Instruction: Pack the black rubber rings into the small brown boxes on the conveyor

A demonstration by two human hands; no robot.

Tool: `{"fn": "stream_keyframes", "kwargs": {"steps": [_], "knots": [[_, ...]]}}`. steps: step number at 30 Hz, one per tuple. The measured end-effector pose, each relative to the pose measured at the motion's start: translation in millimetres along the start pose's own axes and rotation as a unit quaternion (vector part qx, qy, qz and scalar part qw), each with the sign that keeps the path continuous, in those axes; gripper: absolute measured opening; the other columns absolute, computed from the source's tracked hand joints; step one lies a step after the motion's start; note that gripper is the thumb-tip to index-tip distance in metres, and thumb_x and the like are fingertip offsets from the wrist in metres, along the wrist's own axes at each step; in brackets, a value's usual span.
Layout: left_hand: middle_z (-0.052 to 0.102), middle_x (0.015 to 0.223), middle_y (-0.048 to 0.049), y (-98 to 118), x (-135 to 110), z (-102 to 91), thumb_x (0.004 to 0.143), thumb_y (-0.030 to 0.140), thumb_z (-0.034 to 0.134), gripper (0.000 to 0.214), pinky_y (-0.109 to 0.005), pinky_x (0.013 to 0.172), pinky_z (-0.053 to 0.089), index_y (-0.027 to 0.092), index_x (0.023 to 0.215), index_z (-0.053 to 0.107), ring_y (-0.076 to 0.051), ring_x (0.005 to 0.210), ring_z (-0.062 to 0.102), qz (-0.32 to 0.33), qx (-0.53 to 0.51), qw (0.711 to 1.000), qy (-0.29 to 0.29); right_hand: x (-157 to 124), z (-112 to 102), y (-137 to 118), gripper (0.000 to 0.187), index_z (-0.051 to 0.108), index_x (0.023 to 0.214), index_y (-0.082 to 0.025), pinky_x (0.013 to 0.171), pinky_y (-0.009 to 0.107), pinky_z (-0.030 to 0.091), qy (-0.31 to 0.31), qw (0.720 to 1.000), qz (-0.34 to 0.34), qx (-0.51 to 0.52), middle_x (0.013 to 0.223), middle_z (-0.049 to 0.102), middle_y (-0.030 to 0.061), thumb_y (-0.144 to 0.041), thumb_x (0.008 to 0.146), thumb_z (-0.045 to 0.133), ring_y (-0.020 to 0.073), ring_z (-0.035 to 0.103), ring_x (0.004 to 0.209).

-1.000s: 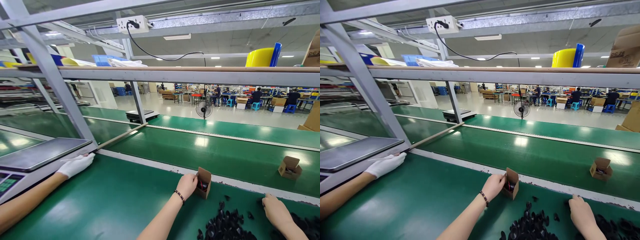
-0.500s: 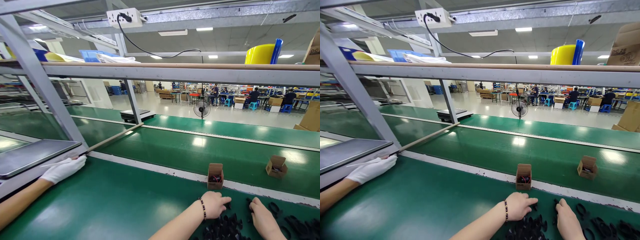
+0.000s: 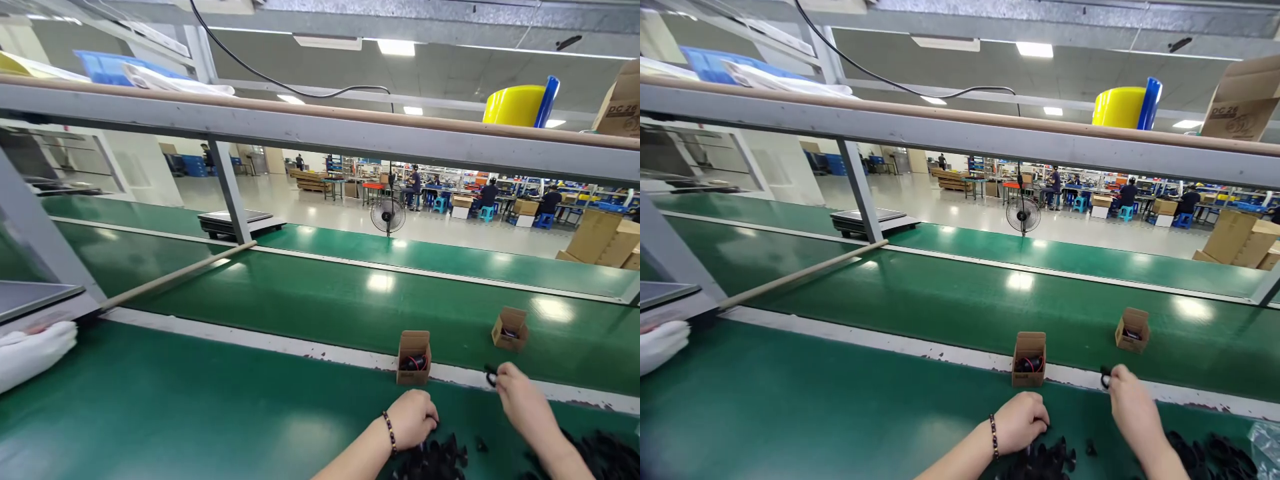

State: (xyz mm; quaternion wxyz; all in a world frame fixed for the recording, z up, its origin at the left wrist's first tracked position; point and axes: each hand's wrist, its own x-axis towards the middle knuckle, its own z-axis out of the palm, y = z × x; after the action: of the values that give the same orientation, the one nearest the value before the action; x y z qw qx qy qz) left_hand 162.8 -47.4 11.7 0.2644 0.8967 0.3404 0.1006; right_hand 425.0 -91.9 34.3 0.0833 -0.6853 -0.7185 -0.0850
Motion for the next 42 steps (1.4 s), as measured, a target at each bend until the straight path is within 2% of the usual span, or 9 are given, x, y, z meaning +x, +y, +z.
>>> {"fn": "stream_keyframes", "kwargs": {"steps": [4,8,14,22,26,32,35,38,42], "knots": [[0.068,0.082,-0.0044,0.8,-4.7,-2.6,0.074,0.018,0.054,0.019,-0.024,0.069,0.047,0.02,0.078,0.072,-0.018,0.075,0.062,-0.023,-0.008,1.0,0.018,56.0,-17.2,56.9,0.037,0.066,0.085,-0.015,0.075,0.028,0.041,0.03,0.994,0.046,-0.095,0.112,0.057,0.0113,-0.014,0.089,0.029,0.0191,0.058,0.089],[0.068,0.075,-0.0039,0.7,-11.9,-6.1,0.074,0.02,0.054,0.016,-0.025,0.066,0.046,0.02,0.075,0.07,-0.019,0.073,0.062,-0.007,0.026,0.999,0.018,94.4,-6.9,78.9,0.036,0.066,0.093,-0.011,0.079,0.033,0.037,0.014,0.993,0.027,-0.116,0.115,0.058,0.014,-0.008,0.085,0.031,0.0241,0.056,0.097],[0.068,0.07,-0.0011,-2.4,-14.0,-8.9,0.075,0.021,0.053,0.013,-0.021,0.059,0.043,0.022,0.072,0.066,-0.016,0.066,0.061,-0.02,0.0,1.0,-0.003,117.1,19.1,66.9,0.027,0.066,0.082,-0.01,0.088,0.034,0.03,-0.046,0.991,-0.028,-0.118,0.09,0.065,0.0122,-0.005,0.076,0.041,0.0221,0.058,0.089],[0.064,0.064,0.0028,-6.4,-9.8,-12.1,0.069,0.017,0.055,0.01,-0.017,0.054,0.038,0.018,0.072,0.065,-0.01,0.058,0.054,-0.089,-0.135,0.986,-0.044,125.9,34.0,50.0,0.021,0.066,0.086,-0.012,0.094,0.037,0.026,-0.096,0.987,-0.067,-0.112,0.097,0.064,0.0123,-0.016,0.081,0.045,0.0214,0.059,0.087],[0.056,0.059,0.0049,-5.5,-10.9,-10.4,0.066,0.015,0.059,0.003,-0.017,0.051,0.036,0.017,0.066,0.061,-0.009,0.055,0.051,-0.108,-0.209,0.971,-0.036,123.0,35.1,31.4,0.027,0.064,0.093,-0.013,0.101,0.046,0.018,-0.068,0.989,-0.069,-0.111,0.104,0.064,0.0129,-0.007,0.078,0.043,0.0242,0.054,0.101],[0.048,0.048,0.0079,-2.8,-15.5,-13.9,0.065,0.018,0.056,0.006,-0.017,0.041,0.031,0.017,0.064,0.05,-0.007,0.042,0.046,-0.129,-0.336,0.933,-0.016,110.7,27.2,-4.4,0.036,0.057,0.113,-0.009,0.106,0.053,0.009,0.012,0.993,-0.032,-0.11,0.126,0.053,0.015,-0.01,0.081,0.041,0.0284,0.029,0.128],[0.046,0.046,0.0082,-1.7,-21.0,-34.1,0.067,0.024,0.056,0.01,-0.016,0.039,0.032,0.018,0.067,0.048,-0.008,0.04,0.047,-0.13,-0.368,0.92,0.031,91.5,29.7,-20.9,0.042,0.048,0.124,-0.005,0.105,0.051,0.018,0.063,0.992,0.038,-0.1,0.135,0.044,0.0155,-0.018,0.086,0.035,0.0292,0.027,0.13],[0.047,0.047,0.0073,3.8,-19.7,-75.4,0.071,0.027,0.054,0.01,-0.017,0.04,0.035,0.018,0.072,0.049,-0.009,0.042,0.049,-0.121,-0.351,0.922,0.109,63.4,36.3,-32.1,0.042,0.051,0.123,-0.01,0.101,0.048,0.028,0.094,0.989,0.089,-0.069,0.133,0.047,0.0125,-0.025,0.086,0.035,0.0285,0.033,0.128],[0.054,0.054,0.004,13.6,19.7,-138.1,0.076,0.025,0.049,0.011,-0.019,0.05,0.042,0.017,0.071,0.055,-0.01,0.052,0.055,-0.09,-0.177,0.965,0.171,34.6,32.9,-30.9,0.037,0.061,0.11,-0.018,0.097,0.051,0.034,0.059,0.997,0.033,-0.025,0.127,0.053,0.0087,-0.03,0.084,0.038,0.0294,0.039,0.123]]}}
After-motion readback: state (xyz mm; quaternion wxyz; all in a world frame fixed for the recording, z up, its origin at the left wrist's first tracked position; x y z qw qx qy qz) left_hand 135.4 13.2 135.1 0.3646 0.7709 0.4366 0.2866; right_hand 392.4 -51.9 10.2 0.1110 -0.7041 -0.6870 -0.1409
